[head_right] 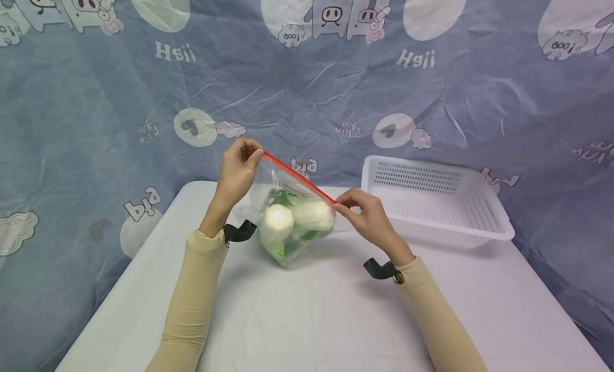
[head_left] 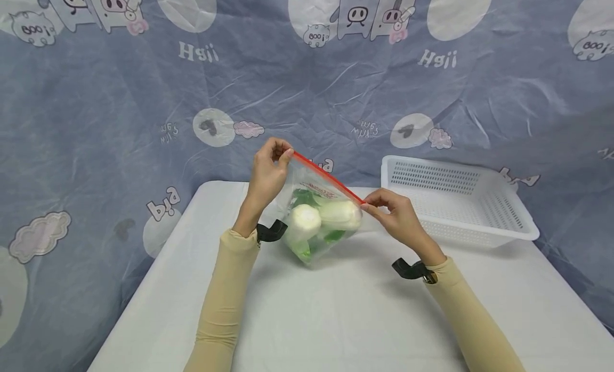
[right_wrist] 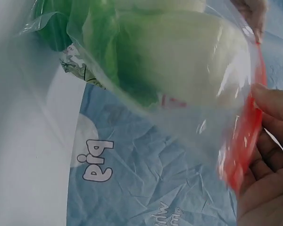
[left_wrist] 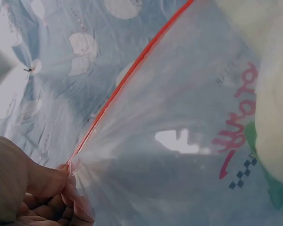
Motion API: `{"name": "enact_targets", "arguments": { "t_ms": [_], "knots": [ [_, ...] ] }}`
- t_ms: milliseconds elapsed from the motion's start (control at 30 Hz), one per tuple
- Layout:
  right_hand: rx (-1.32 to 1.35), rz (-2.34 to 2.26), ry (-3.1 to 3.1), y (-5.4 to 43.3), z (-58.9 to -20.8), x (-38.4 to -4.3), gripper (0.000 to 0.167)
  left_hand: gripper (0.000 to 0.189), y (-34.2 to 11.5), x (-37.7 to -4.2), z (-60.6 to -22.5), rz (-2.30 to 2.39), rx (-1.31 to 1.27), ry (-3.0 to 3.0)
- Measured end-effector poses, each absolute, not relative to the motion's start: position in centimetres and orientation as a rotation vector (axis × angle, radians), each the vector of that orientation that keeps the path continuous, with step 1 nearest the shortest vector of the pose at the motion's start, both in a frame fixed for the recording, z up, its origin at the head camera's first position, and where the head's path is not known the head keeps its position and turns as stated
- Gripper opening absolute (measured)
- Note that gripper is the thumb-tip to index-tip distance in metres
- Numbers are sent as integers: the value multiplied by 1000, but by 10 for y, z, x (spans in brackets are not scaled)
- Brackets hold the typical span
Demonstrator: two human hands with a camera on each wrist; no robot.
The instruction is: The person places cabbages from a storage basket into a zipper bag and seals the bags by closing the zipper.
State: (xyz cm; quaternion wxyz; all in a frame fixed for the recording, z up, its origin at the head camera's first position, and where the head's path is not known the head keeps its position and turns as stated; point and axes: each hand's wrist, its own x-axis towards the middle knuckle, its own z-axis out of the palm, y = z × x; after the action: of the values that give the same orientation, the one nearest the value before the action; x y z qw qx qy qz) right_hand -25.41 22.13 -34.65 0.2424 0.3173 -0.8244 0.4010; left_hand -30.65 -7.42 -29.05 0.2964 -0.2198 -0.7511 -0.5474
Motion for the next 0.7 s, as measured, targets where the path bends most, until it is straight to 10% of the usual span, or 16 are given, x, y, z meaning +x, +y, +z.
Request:
{"name": "enact_targets", "arguments": {
  "t_ms": [700],
  "knots": [
    [467,1410,-2614,243,-386,-306,28,8,-114,-267,-267,-1356,-726,-2477]
  ]
}}
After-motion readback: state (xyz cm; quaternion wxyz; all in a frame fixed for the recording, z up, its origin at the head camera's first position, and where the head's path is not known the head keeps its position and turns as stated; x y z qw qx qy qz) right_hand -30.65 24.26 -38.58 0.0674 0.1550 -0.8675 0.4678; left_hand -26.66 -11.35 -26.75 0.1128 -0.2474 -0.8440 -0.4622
